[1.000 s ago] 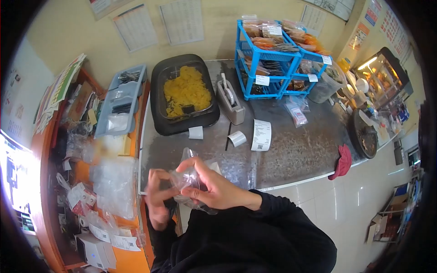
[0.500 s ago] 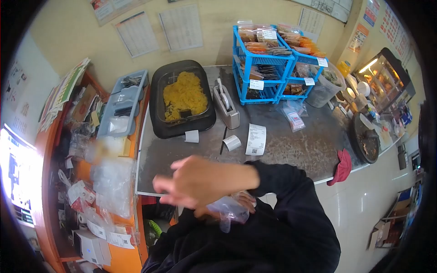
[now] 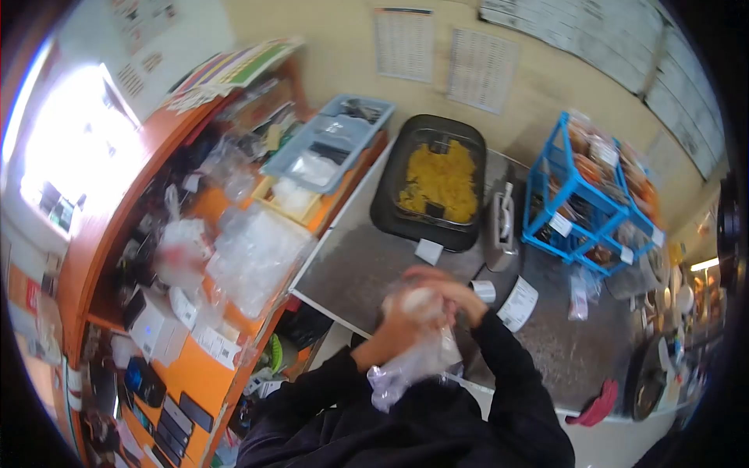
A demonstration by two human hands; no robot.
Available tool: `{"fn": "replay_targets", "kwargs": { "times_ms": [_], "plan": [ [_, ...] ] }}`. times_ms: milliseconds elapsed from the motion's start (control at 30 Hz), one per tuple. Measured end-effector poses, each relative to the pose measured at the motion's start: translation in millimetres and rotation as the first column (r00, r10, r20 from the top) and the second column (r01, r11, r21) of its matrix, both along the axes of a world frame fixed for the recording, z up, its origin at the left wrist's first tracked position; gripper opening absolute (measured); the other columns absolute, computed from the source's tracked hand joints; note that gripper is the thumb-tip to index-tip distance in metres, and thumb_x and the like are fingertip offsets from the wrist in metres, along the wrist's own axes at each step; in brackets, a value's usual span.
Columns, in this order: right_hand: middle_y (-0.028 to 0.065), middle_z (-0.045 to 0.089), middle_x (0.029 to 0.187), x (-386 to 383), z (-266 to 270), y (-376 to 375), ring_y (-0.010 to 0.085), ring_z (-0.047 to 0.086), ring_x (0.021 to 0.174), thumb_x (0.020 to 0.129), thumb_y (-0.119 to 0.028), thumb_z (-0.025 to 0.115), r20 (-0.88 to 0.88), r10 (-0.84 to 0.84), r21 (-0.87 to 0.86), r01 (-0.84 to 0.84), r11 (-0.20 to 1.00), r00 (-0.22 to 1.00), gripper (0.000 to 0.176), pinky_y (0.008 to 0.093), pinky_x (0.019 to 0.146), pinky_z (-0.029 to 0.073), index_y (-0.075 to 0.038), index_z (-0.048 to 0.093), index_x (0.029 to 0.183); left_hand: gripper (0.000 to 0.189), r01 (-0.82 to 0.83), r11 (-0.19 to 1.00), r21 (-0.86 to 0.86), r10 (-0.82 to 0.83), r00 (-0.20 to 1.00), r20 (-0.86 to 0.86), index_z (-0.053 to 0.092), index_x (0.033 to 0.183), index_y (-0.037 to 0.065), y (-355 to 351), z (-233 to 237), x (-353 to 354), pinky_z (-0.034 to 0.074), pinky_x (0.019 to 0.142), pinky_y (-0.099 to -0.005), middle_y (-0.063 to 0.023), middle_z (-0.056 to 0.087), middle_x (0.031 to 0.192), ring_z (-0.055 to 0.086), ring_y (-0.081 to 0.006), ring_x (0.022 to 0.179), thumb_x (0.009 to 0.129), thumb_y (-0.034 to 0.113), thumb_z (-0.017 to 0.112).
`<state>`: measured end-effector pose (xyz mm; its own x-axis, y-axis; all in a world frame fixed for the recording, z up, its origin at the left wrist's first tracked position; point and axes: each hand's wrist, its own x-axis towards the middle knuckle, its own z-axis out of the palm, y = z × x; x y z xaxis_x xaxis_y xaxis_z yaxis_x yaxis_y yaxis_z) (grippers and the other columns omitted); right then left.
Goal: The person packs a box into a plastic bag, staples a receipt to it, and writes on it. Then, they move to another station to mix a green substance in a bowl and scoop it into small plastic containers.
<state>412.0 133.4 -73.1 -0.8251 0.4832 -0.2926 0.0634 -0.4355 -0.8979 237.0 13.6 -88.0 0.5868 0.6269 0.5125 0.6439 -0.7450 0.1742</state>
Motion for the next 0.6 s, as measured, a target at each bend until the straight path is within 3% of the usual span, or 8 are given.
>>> {"fn": "replay_targets", "kwargs": {
  "times_ms": [67, 167, 200, 300, 400, 433, 533, 600],
  "plan": [
    [0.0138, 0.058, 0.127, 22.4, 14.3, -17.5, 0.0231, 0.061, 0.109, 0.09, -0.009, 0.062, -0.154, -0.45, -0.218, 0.414, 0.884, 0.879, 0.071, 0.0373, 0.092, 0.053, -0.012, 0.025, 0.15, 0.055, -0.332, 0.943, 0.011, 0.33, 0.933, -0.145, 0.047, 0.142, 0.026, 25.9, 33.3, -19.9, 0.022, 0.104, -0.0702, -0.0077, 0.034, 0.154, 0.034, -0.0323, 0.139, 0.091, 0.047, 0.048],
    [0.0163, 0.05, 0.132, 15.8, -8.7, -76.4, 0.0263, 0.057, 0.116, 0.086, -0.004, 0.068, -0.131, -0.332, 0.077, 0.343, 0.936, 0.934, 0.084, 0.0415, 0.095, 0.051, -0.014, 0.014, 0.15, 0.061, -0.592, 0.798, 0.114, 0.602, 0.77, -0.213, 0.036, 0.148, 0.034, 62.6, 18.4, -37.4, 0.021, 0.102, -0.0726, -0.0064, 0.025, 0.159, 0.032, -0.0335, 0.141, 0.09, 0.051, 0.047],
    [0.0159, 0.045, 0.135, -5.3, -54.5, -109.6, 0.0253, 0.054, 0.12, 0.082, -0.001, 0.073, -0.134, -0.47, 0.221, 0.489, 0.844, 0.872, 0.086, 0.0423, 0.098, 0.049, -0.013, 0.019, 0.147, 0.064, -0.641, 0.752, 0.156, 0.659, 0.723, -0.206, 0.032, 0.15, 0.036, 75.1, 9.6, -41.4, 0.021, 0.102, -0.0726, -0.0064, 0.022, 0.16, 0.032, -0.034, 0.142, 0.09, 0.055, 0.046],
    [0.0146, 0.049, 0.129, -68.0, -94.4, -149.0, 0.0267, 0.057, 0.112, 0.083, -0.008, 0.073, 0.135, -0.165, 0.46, 0.086, 0.884, 0.977, 0.062, 0.0401, 0.095, 0.048, -0.007, 0.04, 0.135, 0.055, -0.59, 0.804, -0.069, 0.563, 0.794, -0.23, 0.032, 0.149, 0.039, 66.1, 15.4, -55.7, 0.029, 0.098, -0.0695, -0.0158, 0.014, 0.16, 0.031, -0.0374, 0.14, 0.095, 0.041, 0.043],
    [0.0172, 0.06, 0.115, -128.6, -35.2, -101.6, 0.025, 0.061, 0.104, 0.088, -0.021, 0.069, 0.31, 0.186, 0.607, -0.344, 0.716, 0.933, 0.042, 0.0371, 0.091, 0.048, -0.003, 0.054, 0.124, 0.051, -0.588, 0.794, -0.156, 0.551, 0.804, -0.224, 0.033, 0.148, 0.042, 50.0, -15.2, -83.8, 0.032, 0.101, -0.0625, -0.0182, 0.019, 0.158, 0.034, -0.0361, 0.138, 0.098, 0.038, 0.041],
    [0.019, 0.065, 0.104, -147.4, 13.6, -75.5, 0.0227, 0.063, 0.1, 0.093, -0.029, 0.062, 0.487, 0.406, 0.609, -0.634, 0.477, 0.773, 0.038, 0.0353, 0.088, 0.048, -0.001, 0.058, 0.118, 0.051, -0.571, 0.807, -0.148, 0.54, 0.817, -0.203, 0.034, 0.148, 0.04, 47.6, -19.2, -99.2, 0.033, 0.101, -0.062, -0.018, 0.021, 0.157, 0.034, -0.0353, 0.137, 0.098, 0.038, 0.041],
    [0.0157, 0.067, 0.101, -218.5, 90.4, -15.7, 0.021, 0.065, 0.093, 0.093, -0.019, 0.06, 0.324, 0.683, 0.493, -0.733, 0.469, 0.655, 0.029, 0.035, 0.081, 0.051, 0.0, 0.06, 0.114, 0.052, -0.476, 0.864, -0.164, 0.47, 0.88, -0.073, 0.039, 0.146, 0.032, 41.6, -46.0, -117.9, 0.03, 0.103, -0.0617, -0.0173, 0.03, 0.151, 0.037, -0.0328, 0.134, 0.095, 0.032, 0.045],
    [0.0113, 0.068, 0.091, -276.3, 106.8, 39.7, 0.0173, 0.065, 0.086, 0.092, -0.011, 0.056, 0.137, 0.512, 0.41, -0.519, 0.75, 0.848, 0.022, 0.0337, 0.074, 0.052, 0.0, 0.062, 0.11, 0.053, -0.394, 0.903, -0.174, 0.406, 0.913, 0.036, 0.043, 0.144, 0.026, 42.8, -72.5, -119.1, 0.027, 0.104, -0.0619, -0.017, 0.036, 0.146, 0.04, -0.0312, 0.132, 0.092, 0.027, 0.049]
  ]
}}
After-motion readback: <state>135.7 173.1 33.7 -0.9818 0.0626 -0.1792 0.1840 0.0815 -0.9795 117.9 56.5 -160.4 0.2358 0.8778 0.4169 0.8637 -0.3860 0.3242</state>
